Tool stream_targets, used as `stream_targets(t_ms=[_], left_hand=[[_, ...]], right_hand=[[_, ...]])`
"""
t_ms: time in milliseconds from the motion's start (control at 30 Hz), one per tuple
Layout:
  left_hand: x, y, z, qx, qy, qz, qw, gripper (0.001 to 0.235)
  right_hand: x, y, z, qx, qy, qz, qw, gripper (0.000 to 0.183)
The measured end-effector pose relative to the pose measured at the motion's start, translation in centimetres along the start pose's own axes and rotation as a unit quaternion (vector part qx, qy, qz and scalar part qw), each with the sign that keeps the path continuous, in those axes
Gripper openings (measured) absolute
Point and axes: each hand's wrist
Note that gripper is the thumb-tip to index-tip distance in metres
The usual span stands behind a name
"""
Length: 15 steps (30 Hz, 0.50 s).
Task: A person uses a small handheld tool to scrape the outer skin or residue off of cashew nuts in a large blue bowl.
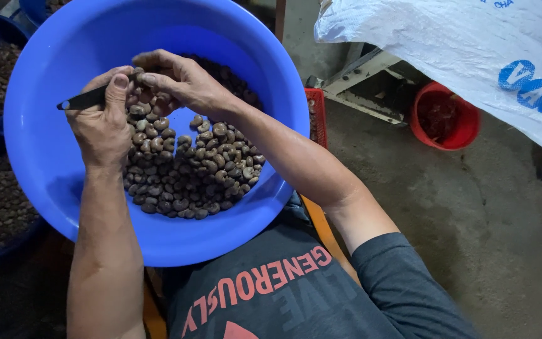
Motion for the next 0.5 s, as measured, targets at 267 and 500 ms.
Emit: stream_targets(t_ms=[267, 500], left_hand=[[0.1, 0.0, 1.1, -0.019, -0.049, -0.004, 0.999, 0.029], [0.2, 0.1, 1.2, -0.034, -0.079, 0.003, 0.996, 0.029]], right_hand=[[0.2, 0.0, -0.2, 0.008, 0.007, 0.005, 1.0, 0.047], [-0.3, 0.4, 1.1, -0.005, 0.041, 0.002, 0.999, 0.047]])
Point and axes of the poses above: each hand's wrist, its own y-axis towards the middle knuckle, its own x-axis out of the palm, z = x × y, and after that the axes turned 4 degrees about -x, right-handed
